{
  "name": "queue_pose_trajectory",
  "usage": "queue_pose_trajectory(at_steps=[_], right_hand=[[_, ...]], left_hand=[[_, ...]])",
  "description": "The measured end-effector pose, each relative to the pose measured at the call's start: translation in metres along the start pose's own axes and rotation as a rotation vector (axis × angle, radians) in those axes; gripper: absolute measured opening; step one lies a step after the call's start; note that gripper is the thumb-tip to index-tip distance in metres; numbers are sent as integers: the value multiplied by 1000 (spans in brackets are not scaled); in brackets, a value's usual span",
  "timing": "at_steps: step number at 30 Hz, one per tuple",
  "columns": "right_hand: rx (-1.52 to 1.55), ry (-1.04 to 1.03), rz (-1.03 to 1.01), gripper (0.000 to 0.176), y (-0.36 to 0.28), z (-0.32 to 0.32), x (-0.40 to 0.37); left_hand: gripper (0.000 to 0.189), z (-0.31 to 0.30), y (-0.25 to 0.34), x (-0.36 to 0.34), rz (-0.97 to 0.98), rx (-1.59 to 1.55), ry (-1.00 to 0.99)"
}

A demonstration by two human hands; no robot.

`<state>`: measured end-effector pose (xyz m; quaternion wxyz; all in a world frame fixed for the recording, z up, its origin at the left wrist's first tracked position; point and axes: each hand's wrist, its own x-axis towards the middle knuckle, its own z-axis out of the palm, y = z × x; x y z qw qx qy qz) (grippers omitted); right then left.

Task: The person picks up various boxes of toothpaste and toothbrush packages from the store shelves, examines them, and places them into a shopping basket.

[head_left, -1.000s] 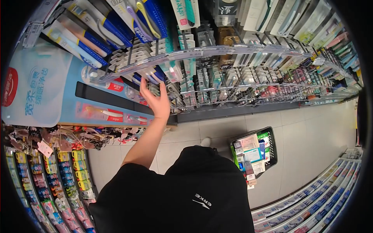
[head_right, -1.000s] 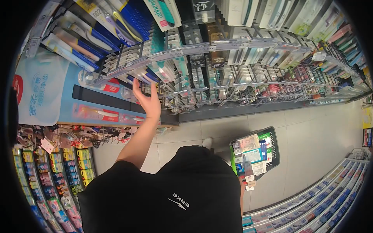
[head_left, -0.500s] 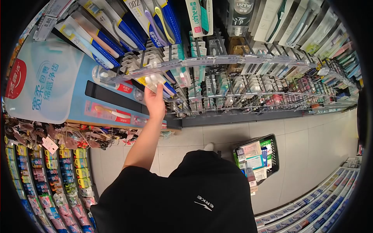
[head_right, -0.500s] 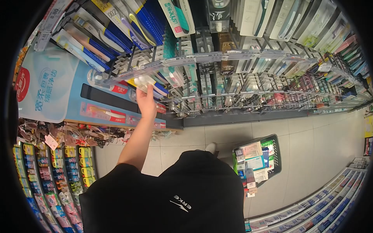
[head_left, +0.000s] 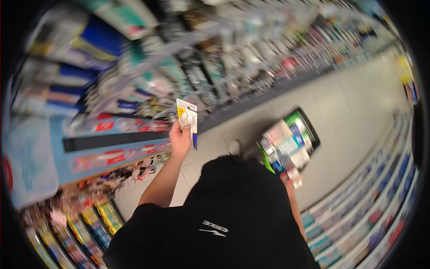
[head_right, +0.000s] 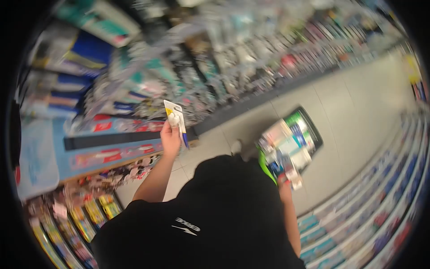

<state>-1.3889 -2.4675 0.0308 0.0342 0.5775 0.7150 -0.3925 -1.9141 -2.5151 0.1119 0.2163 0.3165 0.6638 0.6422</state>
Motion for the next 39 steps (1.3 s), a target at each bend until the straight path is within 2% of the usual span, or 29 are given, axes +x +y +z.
queue_pose_trajectory(at_steps=[1, 2, 5, 7, 8, 9, 10, 11, 12, 13, 14, 15, 18, 19, 22, 23, 26, 27, 30, 31, 34, 37, 39], right_hand=[[-83, -77, 11, 36, -15, -8, -7], [-46, -142, 18, 39, 2, 2, -4], [-39, -239, 13, 38, -26, -14, -13], [23, -156, -175, 53, -22, -20, -17], [124, -122, -122, 65, -27, -23, -21], [157, 46, -198, 71, -25, -19, -21], [404, -20, -70, 70, -59, -50, -27], [643, 80, -78, 71, -72, -58, -29], [752, 69, -53, 70, -86, -69, -35], [861, 56, -33, 71, -99, -83, -40], [969, 43, -15, 71, -108, -86, -43], [1027, 144, -50, 62, -115, -79, -43], [875, 188, -10, 49, -103, -73, -42], [709, 218, 58, 34, -96, -77, -45], [845, 599, 174, 31, -59, -66, -38], [860, 754, 108, 27, -51, -66, -35], [698, 754, 385, 27, -19, -61, -30], [667, 763, 365, 28, 1, -44, -19], [573, 786, 448, 30, -23, -34, -4], [502, 710, 507, 32, -24, -31, 2], [296, 657, 288, 32, -5, 8, 26], [142, 584, 238, 27, -11, 23, 38], [83, 510, 274, 24, -7, 32, 47]], left_hand=[[22, 19, 1, -6, -32, -32, -112], [23, 33, -11, -11, -85, -26, -226], [30, 87, -29, -23, -73, 149, -563], [40, 131, 9, -21, 13, 270, -846], [43, 147, 15, -23, 34, 333, -986], [47, 162, 6, -24, 22, 512, -1155], [47, 180, 3, -28, 90, 503, -1243], [47, 196, 3, -35, 157, 494, -1325], [47, 210, 5, -42, 230, 485, -1405], [48, 223, 7, -48, 221, 509, -1486], [47, 233, 12, -54, 262, 482, -1526], [46, 242, 17, -59, 304, 456, -1562], [48, 259, 17, -69, 334, 396, -1553], [50, 262, 17, -73, 325, 382, -1530], [62, 272, 25, -83, 613, 415, -975], [72, 267, 17, -85, 532, 541, -1000], [72, 260, -7, -82, 429, 554, -1371], [63, 256, -34, -87, 537, 504, -1452], [53, 247, -82, -104, 418, 398, -1933], [51, 244, -87, -103, 389, 409, -1943], [46, 243, -93, -103, 327, 441, -1965], [45, 242, -89, -104, 296, 465, -1967], [44, 241, -86, -102, 273, 461, -1968]])
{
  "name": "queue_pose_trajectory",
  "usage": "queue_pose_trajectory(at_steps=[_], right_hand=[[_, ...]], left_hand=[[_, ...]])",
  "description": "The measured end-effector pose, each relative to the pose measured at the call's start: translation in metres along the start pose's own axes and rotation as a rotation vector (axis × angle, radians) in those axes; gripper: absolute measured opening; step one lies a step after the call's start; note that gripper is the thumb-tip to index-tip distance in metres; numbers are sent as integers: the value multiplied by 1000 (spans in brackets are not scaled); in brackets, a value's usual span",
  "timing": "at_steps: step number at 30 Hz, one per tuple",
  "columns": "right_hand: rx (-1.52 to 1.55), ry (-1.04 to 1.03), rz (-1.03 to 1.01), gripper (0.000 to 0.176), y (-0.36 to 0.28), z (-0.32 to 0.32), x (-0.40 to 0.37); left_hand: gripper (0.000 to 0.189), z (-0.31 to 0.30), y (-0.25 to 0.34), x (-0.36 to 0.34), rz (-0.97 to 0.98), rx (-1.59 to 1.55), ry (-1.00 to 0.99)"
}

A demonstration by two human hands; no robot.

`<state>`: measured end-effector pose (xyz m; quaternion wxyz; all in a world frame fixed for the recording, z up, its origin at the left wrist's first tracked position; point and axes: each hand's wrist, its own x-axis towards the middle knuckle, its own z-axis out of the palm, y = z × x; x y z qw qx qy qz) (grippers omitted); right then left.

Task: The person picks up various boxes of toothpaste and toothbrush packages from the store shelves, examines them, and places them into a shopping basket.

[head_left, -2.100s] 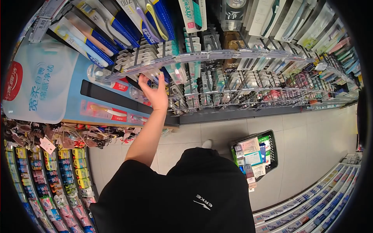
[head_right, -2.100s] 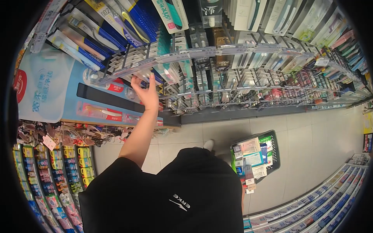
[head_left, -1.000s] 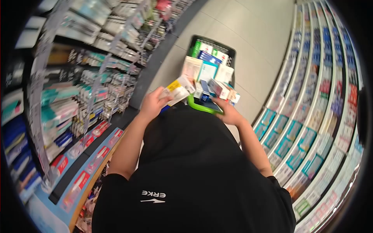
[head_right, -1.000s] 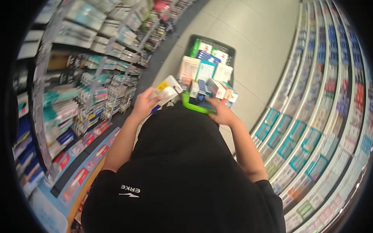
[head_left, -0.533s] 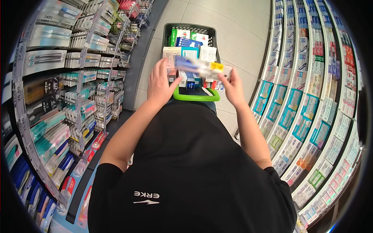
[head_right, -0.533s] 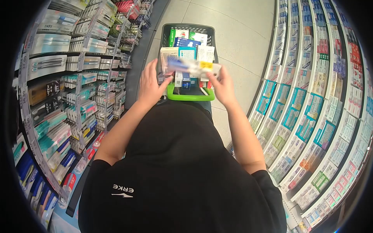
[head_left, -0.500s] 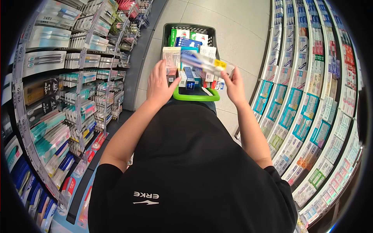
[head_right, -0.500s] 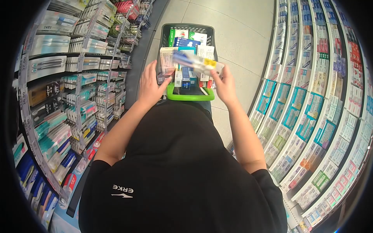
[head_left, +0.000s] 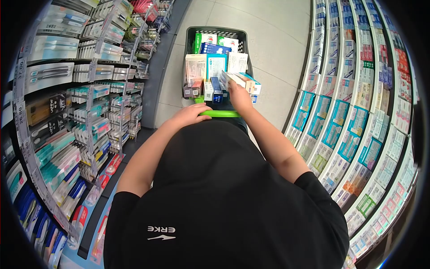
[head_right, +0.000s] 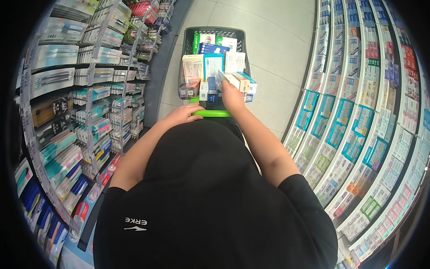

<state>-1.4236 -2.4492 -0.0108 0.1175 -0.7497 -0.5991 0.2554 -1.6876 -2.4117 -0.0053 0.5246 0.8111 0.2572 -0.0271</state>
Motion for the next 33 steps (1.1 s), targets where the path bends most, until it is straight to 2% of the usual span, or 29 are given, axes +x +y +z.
queue_pose_trajectory(at_steps=[4, 7, 10, 13, 16, 22, 26, 29, 30, 33], right_hand=[[-101, -118, -1, 22, 3, 10, 7], [-117, -81, -38, 21, 7, 8, 8], [-163, -106, 9, 21, 6, 3, 7], [-207, -133, 32, 14, -11, -21, -3], [-219, -101, -32, 24, -5, -21, -14], [-117, -91, 37, 27, -22, -33, -21], [-206, -213, 26, 31, -8, -19, -3], [-224, -227, -31, 31, 9, -2, 8], [-207, -315, 36, 32, 6, -2, 12], [-153, -224, 11, 34, 7, 1, 13]], left_hand=[[43, -4, 7, -1, -26, 1, -9], [44, -8, 9, -2, -34, 1, -23], [45, -6, 8, -1, -36, 6, -14], [49, -1, 0, 1, -31, 16, 13], [49, -5, 2, 2, -37, 12, 2], [50, -5, 3, 1, -32, -33, 0], [49, -2, 1, 1, -31, -48, -5], [49, -8, 8, 0, -40, -66, -19], [49, -9, 10, -1, -41, -73, -27], [47, -4, 6, -2, -25, -56, 29]])
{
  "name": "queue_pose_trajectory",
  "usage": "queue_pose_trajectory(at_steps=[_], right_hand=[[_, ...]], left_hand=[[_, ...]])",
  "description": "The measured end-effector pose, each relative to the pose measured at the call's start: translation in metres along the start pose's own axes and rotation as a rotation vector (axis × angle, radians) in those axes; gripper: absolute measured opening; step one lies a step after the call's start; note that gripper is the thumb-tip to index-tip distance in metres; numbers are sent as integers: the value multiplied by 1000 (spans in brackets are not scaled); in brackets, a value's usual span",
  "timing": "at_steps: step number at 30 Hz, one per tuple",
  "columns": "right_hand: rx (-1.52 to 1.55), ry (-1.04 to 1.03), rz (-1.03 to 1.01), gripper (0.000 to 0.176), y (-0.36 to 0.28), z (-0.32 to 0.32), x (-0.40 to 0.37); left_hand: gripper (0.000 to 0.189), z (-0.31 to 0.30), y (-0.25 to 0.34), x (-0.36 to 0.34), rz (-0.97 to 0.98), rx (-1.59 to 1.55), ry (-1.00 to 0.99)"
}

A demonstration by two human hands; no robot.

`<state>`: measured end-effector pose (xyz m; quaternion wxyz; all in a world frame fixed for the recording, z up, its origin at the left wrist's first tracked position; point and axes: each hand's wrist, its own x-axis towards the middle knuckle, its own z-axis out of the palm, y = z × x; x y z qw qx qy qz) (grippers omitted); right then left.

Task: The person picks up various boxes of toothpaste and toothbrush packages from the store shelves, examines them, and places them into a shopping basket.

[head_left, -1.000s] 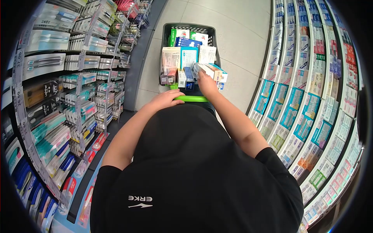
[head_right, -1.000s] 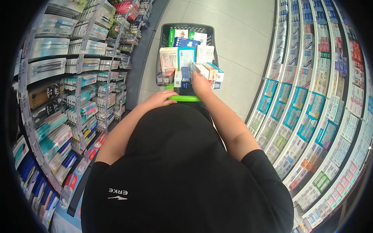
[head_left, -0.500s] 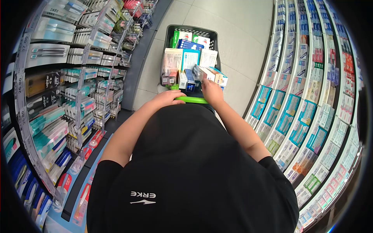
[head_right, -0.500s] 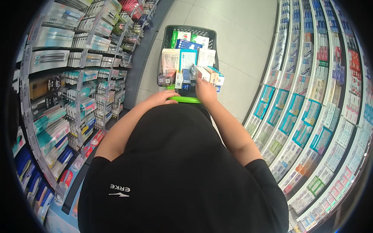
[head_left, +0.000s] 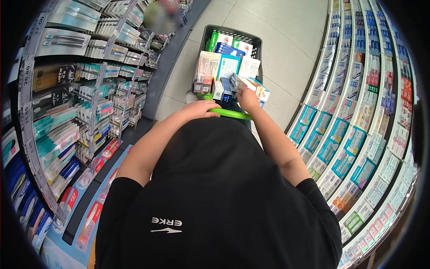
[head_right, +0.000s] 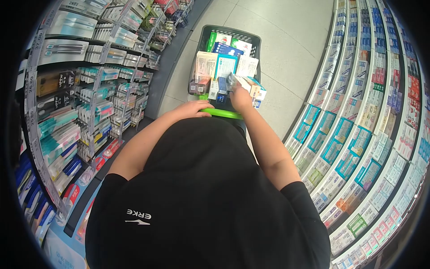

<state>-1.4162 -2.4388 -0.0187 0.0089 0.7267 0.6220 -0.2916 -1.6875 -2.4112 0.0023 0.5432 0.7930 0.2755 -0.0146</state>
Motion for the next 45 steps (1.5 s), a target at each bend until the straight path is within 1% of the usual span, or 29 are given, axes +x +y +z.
queue_pose_trajectory(at_steps=[3, 6, 8, 12, 16, 17, 18, 19, 20, 21, 22, 23, 24, 25, 26, 29, 30, 31, 32, 33, 34, 35, 36, 37, 38, 41, 43, 45], right_hand=[[76, 168, 36, 36, 3, 5, -3], [187, 82, 145, 38, 12, 13, -1], [190, 91, 119, 37, 20, 25, -1], [135, 83, 113, 32, 16, 21, -4], [191, 116, -45, 25, 6, -5, -25], [228, 121, -111, 23, 8, -5, -29], [219, 79, -130, 22, 5, -13, -34], [270, 50, -155, 23, -9, -29, -44], [237, 23, -183, 22, -13, -35, -49], [265, 69, -260, 20, -9, -30, -52], [252, 79, -325, 21, -5, -24, -53], [264, 47, -186, 23, -3, -17, -60], [240, 16, -128, 25, 6, -9, -61], [210, -4, -60, 27, 11, -3, -58], [235, -13, -58, 28, 8, -3, -57], [301, -38, -53, 30, 6, -7, -53], [322, -42, -65, 31, 10, -4, -52], [343, -44, -74, 31, 11, -3, -51], [341, -45, -67, 31, 12, -3, -50], [340, -47, -59, 31, 11, -4, -51], [338, -47, -50, 31, 9, -5, -51], [355, -55, -40, 30, 8, -6, -51], [373, -63, -29, 30, 7, -7, -52], [390, -72, -17, 30, 3, -8, -53], [383, -80, -28, 30, -2, -11, -55], [356, -84, -52, 30, -9, -20, -58], [339, -58, -65, 30, 4, -9, -53], [398, -55, -68, 30, 16, 2, -49]], left_hand=[[44, 3, -4, 0, 54, 2, 48], [43, 2, -3, 1, 45, -28, 21], [44, 1, -4, 2, 52, -33, 14], [45, -1, -5, 2, 26, 4, -9], [44, 3, -6, 7, 85, 46, 28], [43, 4, -11, 6, 85, 96, 52], [40, 6, -15, 4, 117, 45, 123], [40, -7, -3, -7, 83, 22, 173], [39, -16, 5, -18, 55, -55, 229], [38, -35, 25, -36, -67, -88, 251], [38, -29, 15, -47, -24, -75, 439], [37, -36, 17, -63, -66, -77, 538], [35, -51, 36, -86, -152, -111, 662], [31, -57, 37, -103, -201, -148, 780], [28, -62, 37, -119, -239, -188, 892], [23, -80, 42, -172, -325, -219, 1339], [19, -85, 37, -189, -261, -202, 1543], [19, -91, 39, -205, -307, -134, 1753], [22, -98, 42, -228, -396, -51, 1885], [33, -101, 35, -248, -407, 120, 2045], [44, -103, 30, -268, -476, 212, 2180], [52, -108, 34, -286, -533, 261, 2267], [54, -111, 34, -300, -570, 268, 2362], [56, -113, 35, -315, -631, 296, 2385], [54, -115, 37, -322, -640, 318, 2423], [51, -117, 31, -332, -586, 221, 2465], [45, -122, 31, -331, -516, 147, 2478], [39, -124, 23, -334, -493, 104, 2446]])
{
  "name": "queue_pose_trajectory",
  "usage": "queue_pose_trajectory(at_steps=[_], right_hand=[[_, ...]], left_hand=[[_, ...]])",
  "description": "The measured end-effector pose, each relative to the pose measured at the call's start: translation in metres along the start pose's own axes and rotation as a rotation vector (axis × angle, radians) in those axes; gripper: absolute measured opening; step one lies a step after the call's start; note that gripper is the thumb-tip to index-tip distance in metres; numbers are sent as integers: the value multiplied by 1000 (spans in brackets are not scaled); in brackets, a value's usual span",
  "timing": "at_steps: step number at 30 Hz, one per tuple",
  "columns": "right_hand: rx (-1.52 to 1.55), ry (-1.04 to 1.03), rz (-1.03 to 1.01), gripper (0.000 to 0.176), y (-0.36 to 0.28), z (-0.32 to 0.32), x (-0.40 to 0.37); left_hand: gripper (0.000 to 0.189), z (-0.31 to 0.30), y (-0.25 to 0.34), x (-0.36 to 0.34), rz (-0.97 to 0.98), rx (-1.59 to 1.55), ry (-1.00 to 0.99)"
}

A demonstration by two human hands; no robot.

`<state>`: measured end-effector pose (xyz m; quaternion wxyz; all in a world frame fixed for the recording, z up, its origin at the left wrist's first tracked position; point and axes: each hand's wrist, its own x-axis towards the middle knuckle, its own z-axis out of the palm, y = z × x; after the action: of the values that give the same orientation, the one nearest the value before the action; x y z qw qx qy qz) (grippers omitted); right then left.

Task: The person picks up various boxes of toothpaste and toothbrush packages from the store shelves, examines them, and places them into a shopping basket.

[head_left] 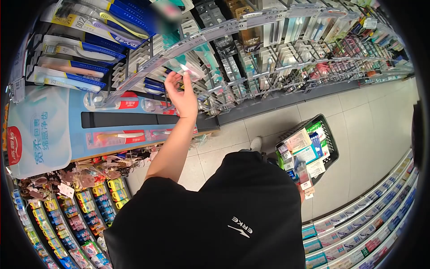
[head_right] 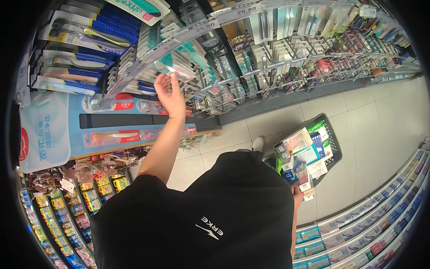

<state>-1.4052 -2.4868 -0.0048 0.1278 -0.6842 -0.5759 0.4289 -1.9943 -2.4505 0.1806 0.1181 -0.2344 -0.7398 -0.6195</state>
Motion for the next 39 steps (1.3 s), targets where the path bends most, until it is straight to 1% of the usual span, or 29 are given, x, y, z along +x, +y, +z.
queue_pose_trajectory(at_steps=[1, 2, 5, 6, 9, 10, 11, 13, 15, 17, 18, 19, 21, 22, 23, 24, 25, 26, 27, 28, 29, 30, 31, 33, 34, 36, 37, 38, 39], right_hand=[[30, 4, -1, 30, 5, 1, 1], [11, 7, -5, 30, 11, 1, 1], [-39, 11, -2, 30, -14, -6, -7], [-51, 6, 9, 30, -17, -6, -7], [-58, 22, 14, 30, -11, -1, -6], [-59, 31, 12, 30, -7, -1, -6], [-60, 38, 6, 30, -4, -1, -7], [-65, 42, -11, 30, -19, -4, -10], [-87, 31, -11, 31, -22, -6, -9], [-116, 18, -7, 30, -21, -8, -6], [-134, 10, -1, 28, -17, -8, -3], [-152, 1, 9, 27, -12, -9, -2], [-93, 38, -70, 22, -11, -8, 2], [-69, 62, -95, 20, -13, -10, 5], [-64, 70, -102, 13, -72, -26, -2], [-62, 91, -243, 17, -81, -32, 2], [72, 58, -181, 33, -119, -43, -7], [181, -28, -159, 51, -142, -52, -9], [49, -5, -377, 67, -159, -63, -11], [68, -48, -427, 83, -178, -73, -13], [1, -31, -571, 90, -188, -80, -11], [-73, -71, -606, 92, -197, -90, -11], [-97, -91, -662, 82, -203, -97, -10], [-111, -184, -562, 68, -201, -110, -8], [-100, -169, -535, 65, -198, -116, -8], [-81, -144, -481, 58, -191, -123, -12], [-113, -41, -496, 57, -184, -127, -10], [-148, 59, -511, 57, -176, -132, -8], [-184, 159, -529, 56, -168, -136, -5]], left_hand=[[36, 2, -3, 1, -9, -13, -23], [24, 2, -6, 3, -29, 11, -36], [15, 2, -3, 2, -146, -349, -110], [10, 3, -3, -2, -89, -370, -104], [12, -5, 3, -23, -95, -389, -81], [12, -13, 0, -30, -59, -378, -143], [12, -13, -2, -34, -70, -410, -138], [13, -11, 13, -40, -94, -467, -119], [13, -8, 26, -51, -120, -369, -123], [15, -6, 21, -70, -184, -341, -154], [14, -8, 9, -83, -207, -285, -198], [14, -7, -1, -99, -208, -273, -269], [14, 0, -12, -132, -218, -247, -425], [15, 3, -6, -142, -234, -141, -609], [16, 5, -1, -156, -251, -35, -808], [17, 11, -6, -169, -250, -32, -993], [17, 18, 8, -175, -164, -21, -1152], [17, 28, 21, -182, -134, -29, -1314], [17, 40, 34, -190, -94, -49, -1470], [17, 51, 49, -197, -4, -53, -1609], [16, 60, 59, -204, 96, -59, -1735], [18, 68, 62, -215, 150, -120, -1764], [18, 73, 67, -227, 158, -144, -1780], [18, 82, 75, -241, 188, -176, -1791], [17, 86, 78, -243, 152, -165, -1850], [21, 95, 74, -253, 318, -238, -1636], [24, 100, 73, -259, 390, -271, -1524], [34, 105, 72, -261, 519, -230, -1370], [40, 108, 70, -263, 563, -125, -1277]])
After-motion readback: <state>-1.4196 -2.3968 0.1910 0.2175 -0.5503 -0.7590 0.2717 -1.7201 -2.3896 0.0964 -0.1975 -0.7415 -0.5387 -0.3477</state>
